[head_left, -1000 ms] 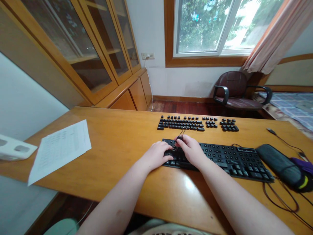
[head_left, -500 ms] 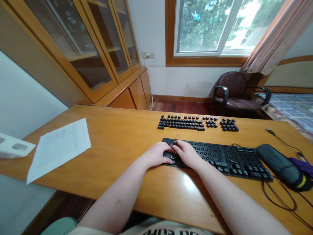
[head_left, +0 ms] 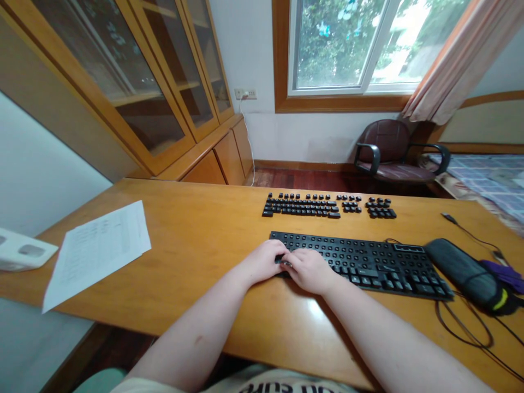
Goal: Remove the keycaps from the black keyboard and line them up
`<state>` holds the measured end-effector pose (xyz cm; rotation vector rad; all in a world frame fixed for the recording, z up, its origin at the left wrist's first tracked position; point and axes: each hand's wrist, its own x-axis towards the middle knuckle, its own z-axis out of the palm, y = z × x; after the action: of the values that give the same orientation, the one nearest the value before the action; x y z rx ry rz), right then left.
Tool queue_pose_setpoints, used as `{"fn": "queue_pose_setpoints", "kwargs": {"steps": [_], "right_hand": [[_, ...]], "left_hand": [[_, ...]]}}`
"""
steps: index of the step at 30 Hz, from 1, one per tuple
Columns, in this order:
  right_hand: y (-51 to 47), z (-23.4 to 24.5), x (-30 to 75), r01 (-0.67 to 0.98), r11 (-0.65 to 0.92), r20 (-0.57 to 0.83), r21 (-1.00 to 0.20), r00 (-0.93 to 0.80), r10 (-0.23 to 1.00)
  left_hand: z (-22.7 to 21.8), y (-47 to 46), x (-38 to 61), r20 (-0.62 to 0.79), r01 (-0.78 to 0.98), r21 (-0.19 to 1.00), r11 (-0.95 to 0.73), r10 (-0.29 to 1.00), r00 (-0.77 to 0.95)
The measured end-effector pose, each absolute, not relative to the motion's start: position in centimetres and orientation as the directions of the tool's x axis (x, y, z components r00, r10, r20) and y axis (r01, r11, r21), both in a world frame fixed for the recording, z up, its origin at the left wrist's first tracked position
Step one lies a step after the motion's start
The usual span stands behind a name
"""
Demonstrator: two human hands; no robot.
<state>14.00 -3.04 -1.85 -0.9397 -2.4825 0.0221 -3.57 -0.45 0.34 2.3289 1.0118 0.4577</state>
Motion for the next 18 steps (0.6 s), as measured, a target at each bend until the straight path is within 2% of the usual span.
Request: {"fn": "queue_pose_setpoints", "kwargs": {"steps": [3,13,18], "right_hand": [[-3.0,-2.0,13.8,0.649,0.719,0.442,-0.249,-0.585,0.68],[-2.8,-0.8,13.8,0.7,0.517,0.299,-0.493,-0.421,0.856],[-2.5,-0.7,14.1,0.691,0.447,0.271,-0.568,-0.355,0.894]], "left_hand": [[0.1,-0.4,-3.5,0.064,0.573,0.599,-0.559,0.748,0.661],[0.3,-0.5,-3.1,0.058,0.618,0.558,-0.554,0.768,0.637],[0.5,-0.5,-3.2,0.064,0.616,0.572,-0.541,0.779,0.624]]}}
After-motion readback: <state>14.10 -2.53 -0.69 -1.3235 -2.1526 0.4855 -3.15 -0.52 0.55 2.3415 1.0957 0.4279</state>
